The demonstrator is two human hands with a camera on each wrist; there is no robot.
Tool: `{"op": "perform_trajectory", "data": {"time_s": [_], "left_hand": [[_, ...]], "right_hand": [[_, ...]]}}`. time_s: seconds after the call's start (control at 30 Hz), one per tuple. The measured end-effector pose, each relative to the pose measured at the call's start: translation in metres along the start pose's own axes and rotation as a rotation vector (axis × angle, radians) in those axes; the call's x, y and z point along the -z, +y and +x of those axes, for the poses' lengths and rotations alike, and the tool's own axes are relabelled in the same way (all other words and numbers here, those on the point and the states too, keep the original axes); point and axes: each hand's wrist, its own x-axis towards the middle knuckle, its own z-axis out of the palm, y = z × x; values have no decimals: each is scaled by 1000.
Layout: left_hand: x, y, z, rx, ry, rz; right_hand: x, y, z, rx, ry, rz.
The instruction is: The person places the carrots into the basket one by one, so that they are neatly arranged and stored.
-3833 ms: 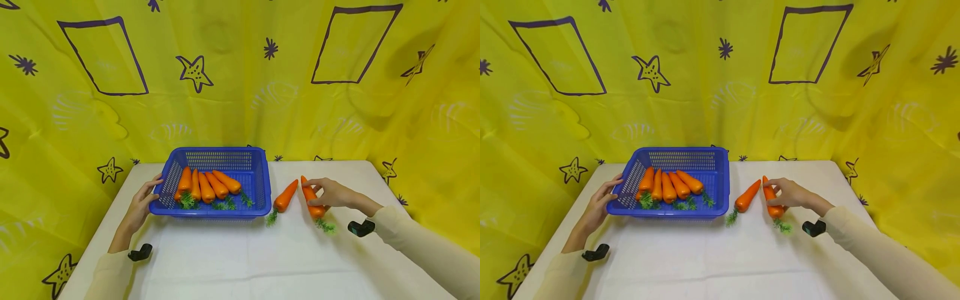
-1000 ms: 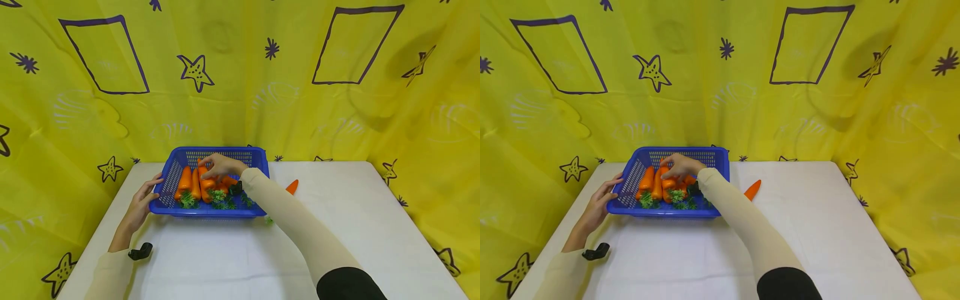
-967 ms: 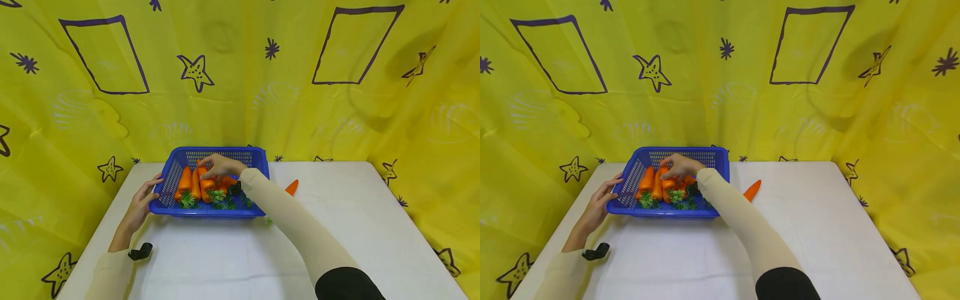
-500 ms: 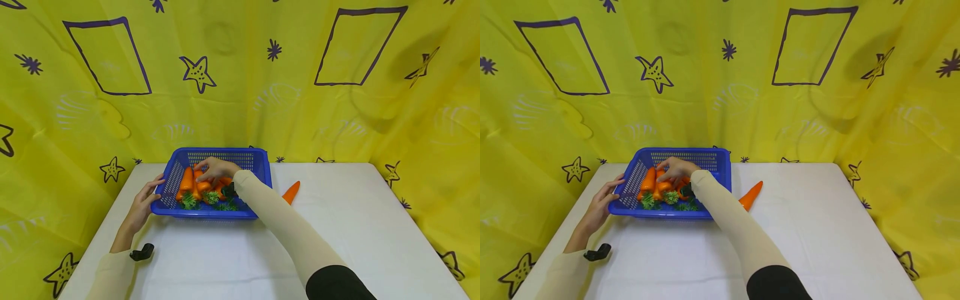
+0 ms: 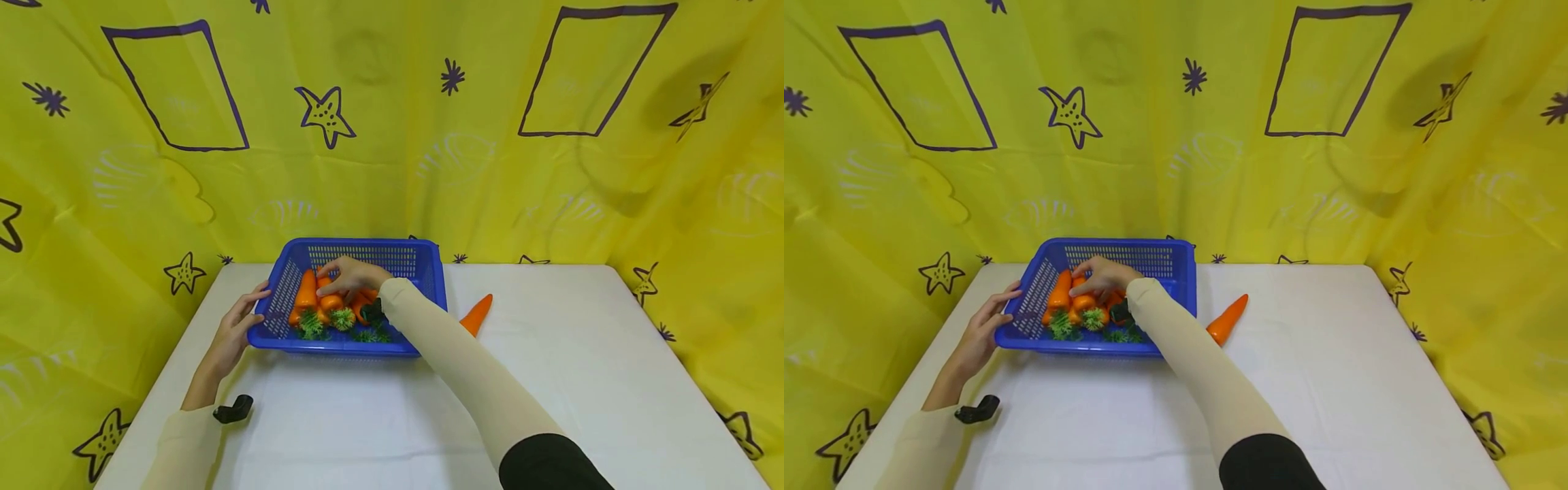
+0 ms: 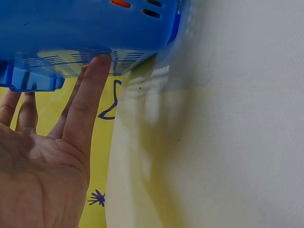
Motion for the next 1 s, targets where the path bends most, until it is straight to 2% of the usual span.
{"op": "perform_trajectory", "data": {"time_s": [0.3, 0.63, 1.0], "left_hand": [[0, 1, 0, -3, -2, -2], [-1, 1, 0, -2, 0, -1], [-1, 1, 0, 8, 7, 14]], "right_hand": [[1, -2, -1, -1, -6, 5], [5, -3, -9, 23, -45, -75], [24, -12, -29, 41, -22, -314]]}}
